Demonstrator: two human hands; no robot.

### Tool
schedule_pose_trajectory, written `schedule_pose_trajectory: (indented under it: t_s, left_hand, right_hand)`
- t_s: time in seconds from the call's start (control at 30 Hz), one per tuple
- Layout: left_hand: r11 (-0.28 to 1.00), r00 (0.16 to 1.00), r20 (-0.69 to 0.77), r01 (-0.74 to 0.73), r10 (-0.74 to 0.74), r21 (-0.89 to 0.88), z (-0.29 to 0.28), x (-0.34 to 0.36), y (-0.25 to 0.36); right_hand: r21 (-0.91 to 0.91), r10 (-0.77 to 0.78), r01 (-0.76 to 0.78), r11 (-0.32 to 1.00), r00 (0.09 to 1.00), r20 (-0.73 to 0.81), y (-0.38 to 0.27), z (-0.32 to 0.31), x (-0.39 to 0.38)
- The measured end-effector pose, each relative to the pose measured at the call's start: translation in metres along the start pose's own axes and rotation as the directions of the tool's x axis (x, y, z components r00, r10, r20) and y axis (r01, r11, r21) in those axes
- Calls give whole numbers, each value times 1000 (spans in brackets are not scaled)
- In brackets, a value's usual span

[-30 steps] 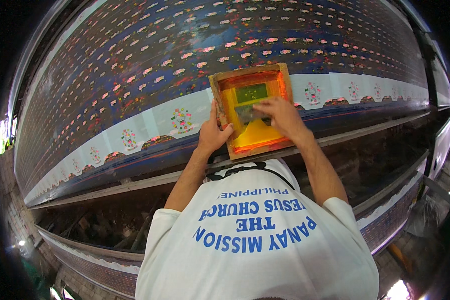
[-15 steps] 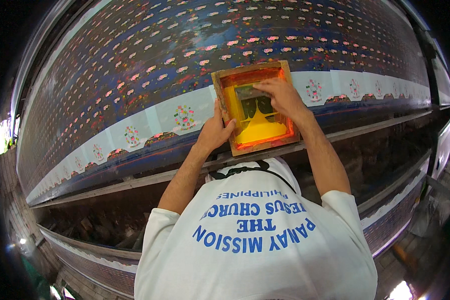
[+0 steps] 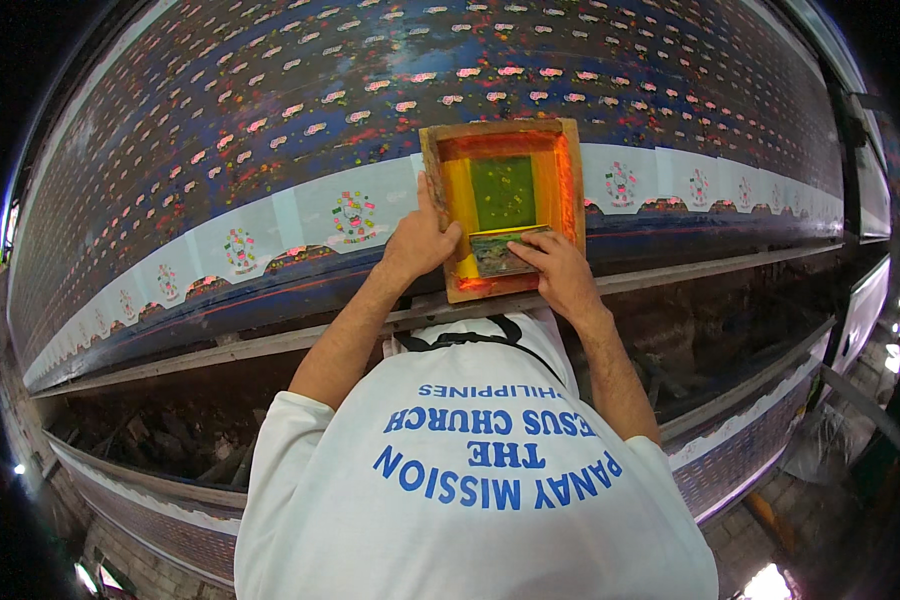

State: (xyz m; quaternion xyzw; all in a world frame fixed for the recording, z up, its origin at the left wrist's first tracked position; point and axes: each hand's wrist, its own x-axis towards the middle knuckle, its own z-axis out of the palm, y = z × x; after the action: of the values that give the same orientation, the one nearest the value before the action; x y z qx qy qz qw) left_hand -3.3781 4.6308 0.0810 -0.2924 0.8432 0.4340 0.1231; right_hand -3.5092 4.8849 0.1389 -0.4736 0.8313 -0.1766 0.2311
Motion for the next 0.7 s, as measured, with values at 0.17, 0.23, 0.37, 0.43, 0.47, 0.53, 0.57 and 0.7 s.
schedule_pose_trajectory:
  t_s: [0.17,0.23,0.37,0.43,0.47,0.53,0.57,0.7]
  left_hand:
    - [1000,999,-46,-4,3,-21,4,0,-1]
    - [1000,999,-48,-13,11,-23,6,1,-4]
    - [999,995,-93,-37,36,-5,6,-9,15]
    - [994,982,-155,-109,109,3,13,-8,27]
    - [989,972,-184,-147,146,9,19,-5,36]
    - [985,968,-189,-171,163,-24,34,5,58]
    - [982,966,-191,-183,173,-40,43,11,71]
    - [977,963,-179,-210,201,-33,87,42,121]
  right_hand:
    - [-2,-22,22,1000,1000,-17,-1,-7,2]
    - [-22,-39,39,999,999,-32,-2,-8,2]
    - [-38,-49,46,998,997,-65,12,-11,-3]
    - [-12,-70,69,998,994,-81,27,-21,-9]
    - [1,-79,80,997,993,-90,36,-27,-14]
    - [10,-62,64,998,992,-114,53,-46,-22]
    - [16,-53,55,998,991,-126,64,-57,-27]
    - [-11,-17,15,1000,987,-158,119,-89,-49]
